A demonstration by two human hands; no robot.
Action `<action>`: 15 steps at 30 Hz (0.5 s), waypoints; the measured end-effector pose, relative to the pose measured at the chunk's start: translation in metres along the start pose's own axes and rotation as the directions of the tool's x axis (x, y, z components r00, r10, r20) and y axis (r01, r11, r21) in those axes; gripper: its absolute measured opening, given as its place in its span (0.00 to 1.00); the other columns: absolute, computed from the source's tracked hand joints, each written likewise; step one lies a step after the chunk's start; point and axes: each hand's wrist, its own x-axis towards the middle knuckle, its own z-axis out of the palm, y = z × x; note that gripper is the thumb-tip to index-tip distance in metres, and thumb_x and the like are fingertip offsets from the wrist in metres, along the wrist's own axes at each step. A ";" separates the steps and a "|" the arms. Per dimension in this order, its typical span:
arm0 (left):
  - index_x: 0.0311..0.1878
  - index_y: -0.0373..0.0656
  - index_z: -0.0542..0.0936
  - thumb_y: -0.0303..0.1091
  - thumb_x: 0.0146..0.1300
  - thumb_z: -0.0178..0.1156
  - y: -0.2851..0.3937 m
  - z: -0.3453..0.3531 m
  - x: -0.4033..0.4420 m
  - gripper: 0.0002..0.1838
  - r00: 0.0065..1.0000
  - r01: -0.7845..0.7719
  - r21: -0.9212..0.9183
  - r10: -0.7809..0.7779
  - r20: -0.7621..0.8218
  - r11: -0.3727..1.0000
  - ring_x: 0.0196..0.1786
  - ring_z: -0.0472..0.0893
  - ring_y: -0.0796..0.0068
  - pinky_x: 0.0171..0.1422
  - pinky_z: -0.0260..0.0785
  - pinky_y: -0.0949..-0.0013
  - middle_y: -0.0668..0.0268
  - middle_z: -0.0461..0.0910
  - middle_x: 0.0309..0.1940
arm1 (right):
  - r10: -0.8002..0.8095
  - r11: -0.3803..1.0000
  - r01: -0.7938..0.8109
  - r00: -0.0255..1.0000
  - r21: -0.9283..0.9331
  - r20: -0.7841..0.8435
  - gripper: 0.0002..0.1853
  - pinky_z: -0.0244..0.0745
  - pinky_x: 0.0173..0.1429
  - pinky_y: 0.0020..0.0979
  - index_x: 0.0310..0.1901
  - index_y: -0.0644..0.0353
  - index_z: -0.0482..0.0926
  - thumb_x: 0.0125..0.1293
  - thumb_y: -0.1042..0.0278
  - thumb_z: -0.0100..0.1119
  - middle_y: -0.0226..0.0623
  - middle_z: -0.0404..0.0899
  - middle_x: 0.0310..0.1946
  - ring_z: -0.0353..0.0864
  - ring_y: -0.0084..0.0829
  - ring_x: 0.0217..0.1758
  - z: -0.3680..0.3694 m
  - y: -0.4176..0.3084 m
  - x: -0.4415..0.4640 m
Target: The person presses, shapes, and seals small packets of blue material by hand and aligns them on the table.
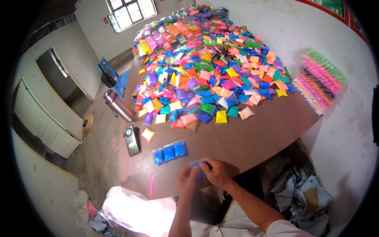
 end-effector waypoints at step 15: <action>0.46 0.39 0.87 0.34 0.78 0.66 -0.008 -0.001 0.004 0.08 0.987 -0.160 -0.086 0.158 -0.027 0.983 0.40 0.77 0.87 0.48 0.70 0.77 0.75 0.83 0.36 | -0.048 0.998 0.046 0.998 -0.035 -0.042 0.11 0.81 0.47 0.36 0.47 0.63 0.85 0.77 0.62 0.65 0.44 0.88 0.37 0.87 0.37 0.39 0.004 -0.005 0.002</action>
